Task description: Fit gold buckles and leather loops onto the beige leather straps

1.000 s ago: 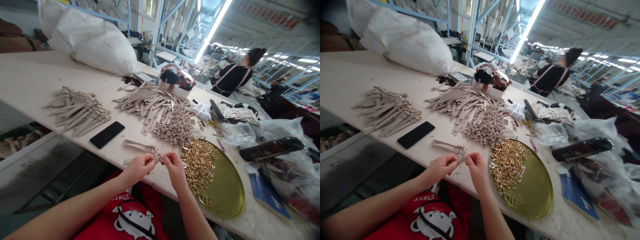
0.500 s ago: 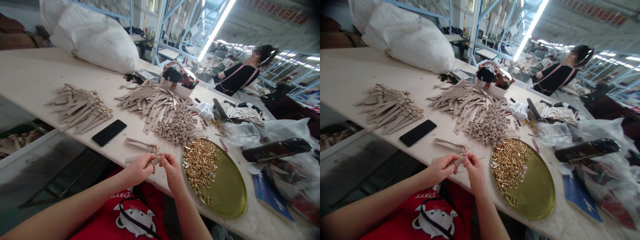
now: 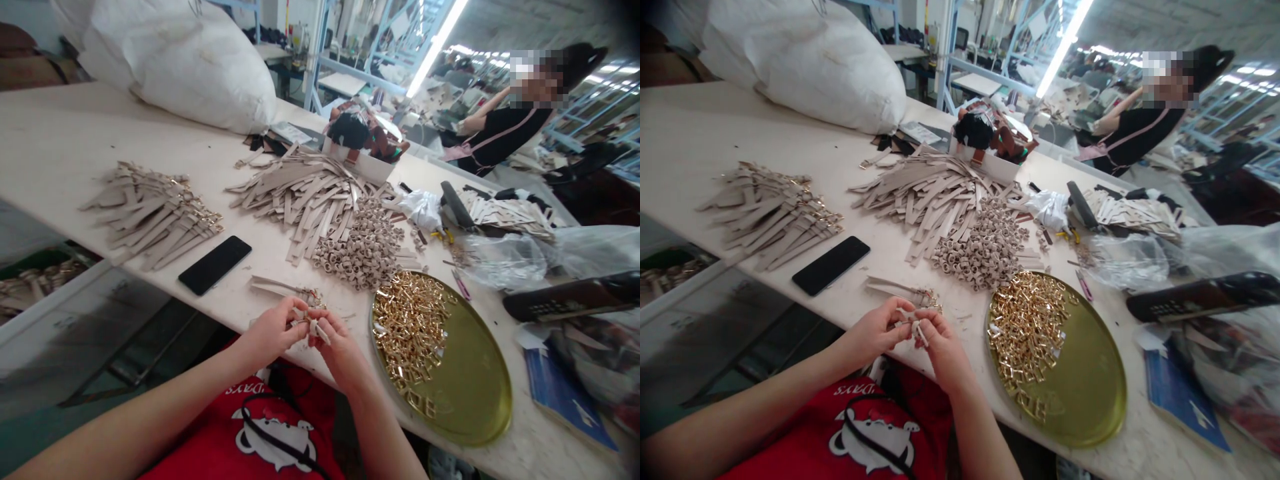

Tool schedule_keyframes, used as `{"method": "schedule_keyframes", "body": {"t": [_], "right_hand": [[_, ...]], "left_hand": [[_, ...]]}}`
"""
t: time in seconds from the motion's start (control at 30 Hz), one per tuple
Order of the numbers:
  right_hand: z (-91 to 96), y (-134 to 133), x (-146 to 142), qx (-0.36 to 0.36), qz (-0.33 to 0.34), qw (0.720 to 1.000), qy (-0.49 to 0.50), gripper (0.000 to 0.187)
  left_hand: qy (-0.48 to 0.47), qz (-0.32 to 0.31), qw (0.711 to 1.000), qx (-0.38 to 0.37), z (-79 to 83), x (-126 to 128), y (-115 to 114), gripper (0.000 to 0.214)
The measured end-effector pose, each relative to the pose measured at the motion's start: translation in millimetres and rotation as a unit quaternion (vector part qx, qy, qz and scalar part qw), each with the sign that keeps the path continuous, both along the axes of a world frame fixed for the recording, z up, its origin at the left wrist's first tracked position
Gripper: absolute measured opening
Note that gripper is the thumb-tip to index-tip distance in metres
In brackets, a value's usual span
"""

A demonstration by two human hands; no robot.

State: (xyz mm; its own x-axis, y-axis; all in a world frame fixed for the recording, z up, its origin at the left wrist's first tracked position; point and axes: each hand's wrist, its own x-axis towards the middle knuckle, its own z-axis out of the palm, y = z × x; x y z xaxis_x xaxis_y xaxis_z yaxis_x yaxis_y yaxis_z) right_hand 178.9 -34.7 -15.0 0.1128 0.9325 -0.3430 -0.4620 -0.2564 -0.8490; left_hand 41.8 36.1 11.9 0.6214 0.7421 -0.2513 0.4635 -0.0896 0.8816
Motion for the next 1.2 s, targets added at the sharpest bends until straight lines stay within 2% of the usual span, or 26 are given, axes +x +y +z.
{"method": "schedule_keyframes", "body": {"t": [0.1, 0.2, 0.27, 0.37, 0.43, 0.57, 0.63, 0.73, 0.8, 0.93, 1.0, 1.13, 1.2], "right_hand": [[-1.3, -1.1, 0.2, -0.021, 0.038, 0.999, 0.031, 0.023], [1.7, -3.3, 0.1, -0.028, 0.027, 0.998, 0.039, 0.020], [1.9, -4.7, -0.3, -0.019, 0.007, 0.999, 0.034, 0.023], [-3.6, -6.4, -2.4, 0.011, -0.033, 0.999, 0.023, 0.025], [-8.5, -7.7, -5.2, 0.029, -0.074, 0.997, -0.016, 0.024], [-9.1, -12.5, -11.6, 0.058, -0.143, 0.980, -0.124, 0.023], [-5.0, -16.9, -12.5, 0.064, -0.126, 0.977, -0.162, 0.025], [-0.6, -25.6, -10.9, 0.065, -0.056, 0.968, -0.235, 0.023], [-0.9, -31.7, -10.5, 0.070, -0.039, 0.948, -0.309, 0.018], [-5.9, -40.1, -16.9, 0.085, -0.069, 0.889, -0.445, 0.013], [-7.8, -41.1, -22.5, 0.078, -0.080, 0.877, -0.466, 0.014], [-9.4, -39.1, -30.5, 0.056, -0.126, 0.882, -0.451, 0.019], [-10.7, -37.4, -31.6, 0.052, -0.140, 0.883, -0.446, 0.022]], "left_hand": [[0.063, 0.006, 0.997, 0.049, -0.4, 0.8, 3.3, 0.035], [0.068, 0.001, 0.995, 0.073, -3.1, 0.8, 4.6, 0.034], [0.042, -0.010, 0.998, 0.047, -4.8, -0.7, 3.1, 0.033], [0.007, -0.031, 0.999, -0.039, -4.5, -5.6, -2.4, 0.033], [-0.005, -0.033, 0.997, -0.073, -1.7, -9.1, -7.0, 0.031], [-0.034, -0.025, 0.995, -0.091, 7.2, -10.8, -15.2, 0.027], [-0.042, -0.024, 0.994, -0.099, 10.4, -9.7, -18.3, 0.026], [-0.041, -0.025, 0.994, -0.101, 10.2, -10.0, -22.4, 0.025], [-0.048, -0.031, 0.992, -0.110, 7.1, -12.3, -24.9, 0.027], [-0.063, -0.044, 0.985, -0.155, 0.4, -17.5, -28.1, 0.035], [-0.060, -0.035, 0.985, -0.161, -2.0, -17.8, -29.2, 0.036], [-0.064, -0.033, 0.986, -0.151, -8.1, -13.6, -31.8, 0.032], [-0.082, -0.025, 0.979, -0.187, -12.5, -10.9, -32.8, 0.031]]}}
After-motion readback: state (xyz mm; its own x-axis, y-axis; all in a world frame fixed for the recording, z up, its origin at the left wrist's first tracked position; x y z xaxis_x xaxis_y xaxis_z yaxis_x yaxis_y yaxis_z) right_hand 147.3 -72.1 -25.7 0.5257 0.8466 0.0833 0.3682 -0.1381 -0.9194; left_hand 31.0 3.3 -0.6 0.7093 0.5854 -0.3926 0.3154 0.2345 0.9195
